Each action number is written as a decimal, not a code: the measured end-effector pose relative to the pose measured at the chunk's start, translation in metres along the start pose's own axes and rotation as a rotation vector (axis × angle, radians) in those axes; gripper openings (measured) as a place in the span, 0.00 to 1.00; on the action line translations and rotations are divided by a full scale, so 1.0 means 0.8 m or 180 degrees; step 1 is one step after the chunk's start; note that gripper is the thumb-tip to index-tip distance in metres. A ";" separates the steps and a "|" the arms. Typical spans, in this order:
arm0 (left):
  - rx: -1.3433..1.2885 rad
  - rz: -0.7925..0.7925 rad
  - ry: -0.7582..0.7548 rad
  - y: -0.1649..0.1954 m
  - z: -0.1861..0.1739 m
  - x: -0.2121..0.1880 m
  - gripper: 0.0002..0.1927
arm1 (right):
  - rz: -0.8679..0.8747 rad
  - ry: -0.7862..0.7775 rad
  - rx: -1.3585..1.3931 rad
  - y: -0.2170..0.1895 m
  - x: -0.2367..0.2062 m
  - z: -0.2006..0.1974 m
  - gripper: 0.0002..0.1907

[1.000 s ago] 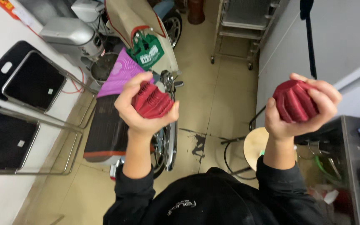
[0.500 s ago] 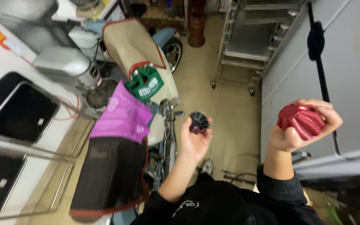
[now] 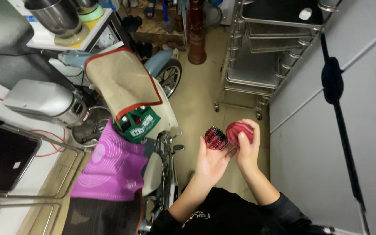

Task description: The person takes small pieces of dough from a bowl and pinches and rolls them by hand into flattened rounds. They place the shaped dough pieces onto a metal tray, brush them with egg wash using a pastry brush, and press a dough piece into a flower-shaped mold.

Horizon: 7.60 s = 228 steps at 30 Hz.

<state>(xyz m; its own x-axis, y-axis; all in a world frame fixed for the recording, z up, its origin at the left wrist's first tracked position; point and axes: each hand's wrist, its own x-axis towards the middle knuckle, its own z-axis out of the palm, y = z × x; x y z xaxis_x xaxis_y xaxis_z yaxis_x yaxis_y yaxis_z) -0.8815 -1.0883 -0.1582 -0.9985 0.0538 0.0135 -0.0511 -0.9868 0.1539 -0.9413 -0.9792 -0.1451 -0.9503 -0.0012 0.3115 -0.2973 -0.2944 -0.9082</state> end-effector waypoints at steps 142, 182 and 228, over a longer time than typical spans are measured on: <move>0.0436 -0.1458 0.0896 0.094 -0.274 0.492 0.35 | -0.0078 -0.2990 -0.1577 0.130 0.546 -0.051 0.30; 0.0206 -0.0344 0.1002 0.097 -0.194 0.491 0.37 | -0.0942 -0.0558 -0.3513 0.348 0.965 -0.164 0.31; 0.0120 0.0060 0.1422 0.118 -0.161 0.458 0.32 | 0.0202 0.0800 -0.0004 0.343 0.973 -0.172 0.14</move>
<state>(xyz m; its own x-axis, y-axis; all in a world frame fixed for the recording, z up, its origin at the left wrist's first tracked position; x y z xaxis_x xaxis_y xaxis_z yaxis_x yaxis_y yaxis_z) -1.2553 -1.1811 -0.2662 -0.9110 -0.0437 -0.4101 -0.0402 -0.9802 0.1937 -1.7755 -0.9296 -0.1899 -0.9602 0.2180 0.1748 -0.2364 -0.3002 -0.9241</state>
